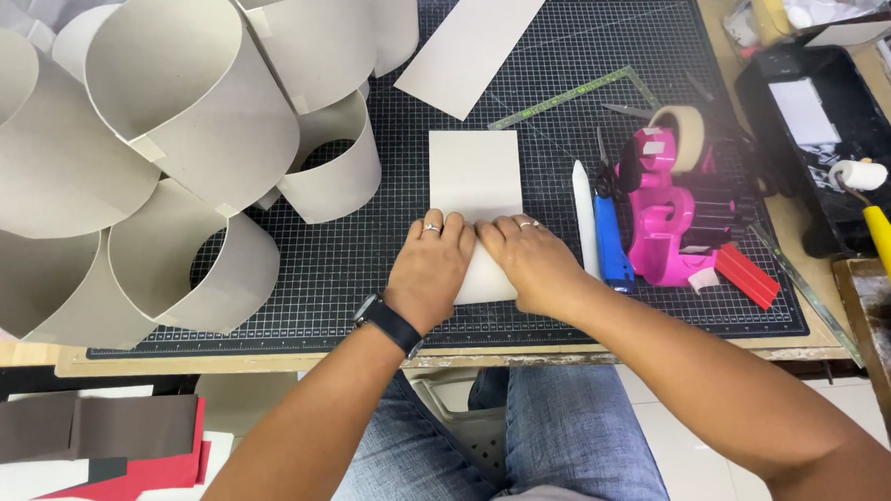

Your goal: Assembling and joining cardboard cylinders using adhesive tape on a workshop table.

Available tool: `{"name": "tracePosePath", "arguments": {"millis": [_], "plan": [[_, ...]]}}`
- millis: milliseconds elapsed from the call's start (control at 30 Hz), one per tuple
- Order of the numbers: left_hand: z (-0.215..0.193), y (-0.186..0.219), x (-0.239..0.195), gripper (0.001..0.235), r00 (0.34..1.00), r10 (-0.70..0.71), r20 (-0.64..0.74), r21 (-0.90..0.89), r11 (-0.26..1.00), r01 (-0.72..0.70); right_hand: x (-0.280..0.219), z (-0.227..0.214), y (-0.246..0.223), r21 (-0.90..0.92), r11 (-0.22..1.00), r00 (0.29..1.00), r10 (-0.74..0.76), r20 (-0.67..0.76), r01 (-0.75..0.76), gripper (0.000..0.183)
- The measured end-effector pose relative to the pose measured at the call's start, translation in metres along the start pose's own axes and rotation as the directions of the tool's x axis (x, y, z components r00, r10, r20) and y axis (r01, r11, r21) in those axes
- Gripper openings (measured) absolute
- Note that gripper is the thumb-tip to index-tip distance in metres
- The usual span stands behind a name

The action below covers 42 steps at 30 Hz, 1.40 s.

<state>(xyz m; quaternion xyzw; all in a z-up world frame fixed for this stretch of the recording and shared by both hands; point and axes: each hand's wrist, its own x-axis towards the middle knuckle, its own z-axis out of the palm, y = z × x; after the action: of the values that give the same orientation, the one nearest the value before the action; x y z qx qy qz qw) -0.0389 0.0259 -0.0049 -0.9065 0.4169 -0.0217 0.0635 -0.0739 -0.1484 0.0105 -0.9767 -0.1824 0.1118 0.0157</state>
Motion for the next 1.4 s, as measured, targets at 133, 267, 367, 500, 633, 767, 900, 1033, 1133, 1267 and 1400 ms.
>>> {"name": "tracePosePath", "arguments": {"millis": [133, 267, 367, 500, 633, 767, 900, 1033, 1133, 1267, 1400], "plan": [[-0.012, -0.014, 0.010, 0.101, 0.993, 0.038, 0.112, -0.109, 0.994, -0.026, 0.010, -0.004, 0.009, 0.049, 0.999, 0.997, -0.014, 0.078, 0.010, 0.116], [-0.015, -0.028, 0.027, 0.106, 0.973, 0.070, 0.222, -0.204, 0.979, -0.024, 0.024, -0.018, 0.021, 0.106, 0.994, 0.987, -0.024, 0.162, 0.007, 0.121], [-0.024, -0.038, 0.038, 0.111, 0.951, 0.088, 0.295, -0.274, 0.962, -0.005, 0.036, -0.024, 0.032, 0.172, 0.985, 0.970, -0.044, 0.239, 0.002, 0.126], [-0.028, -0.048, 0.048, 0.116, 0.921, 0.142, 0.363, -0.358, 0.934, -0.003, 0.045, -0.032, 0.041, 0.280, 0.959, 0.945, -0.067, 0.321, -0.028, 0.131], [-0.028, -0.051, 0.046, 0.116, 0.915, 0.150, 0.376, -0.395, 0.919, 0.011, 0.044, -0.035, 0.040, 0.318, 0.947, 0.936, -0.072, 0.346, -0.045, 0.133], [-0.025, -0.041, 0.036, 0.114, 0.937, 0.124, 0.328, -0.344, 0.939, -0.003, 0.030, -0.039, 0.028, 0.281, 0.959, 0.952, -0.066, 0.300, -0.023, 0.131], [-0.012, -0.028, 0.023, 0.114, 0.961, 0.090, 0.261, -0.212, 0.977, -0.033, 0.016, -0.037, 0.015, 0.213, 0.977, 0.973, -0.050, 0.224, 0.002, 0.123], [-0.014, -0.024, 0.018, 0.119, 0.966, 0.092, 0.241, -0.136, 0.989, -0.061, 0.014, -0.028, 0.014, 0.151, 0.988, 0.985, -0.056, 0.165, 0.031, 0.121], [-0.011, -0.020, 0.016, 0.118, 0.971, 0.086, 0.221, -0.130, 0.990, -0.057, 0.012, -0.020, 0.015, 0.130, 0.991, 0.991, -0.059, 0.118, 0.043, 0.120], [-0.013, -0.022, 0.015, 0.113, 0.979, 0.078, 0.189, -0.131, 0.990, -0.054, 0.015, -0.020, 0.016, 0.117, 0.992, 0.993, -0.060, 0.106, 0.047, 0.119], [-0.013, -0.027, 0.021, 0.113, 0.970, 0.092, 0.226, -0.205, 0.978, -0.045, 0.019, -0.025, 0.020, 0.171, 0.984, 0.978, -0.078, 0.195, 0.044, 0.123]]}}
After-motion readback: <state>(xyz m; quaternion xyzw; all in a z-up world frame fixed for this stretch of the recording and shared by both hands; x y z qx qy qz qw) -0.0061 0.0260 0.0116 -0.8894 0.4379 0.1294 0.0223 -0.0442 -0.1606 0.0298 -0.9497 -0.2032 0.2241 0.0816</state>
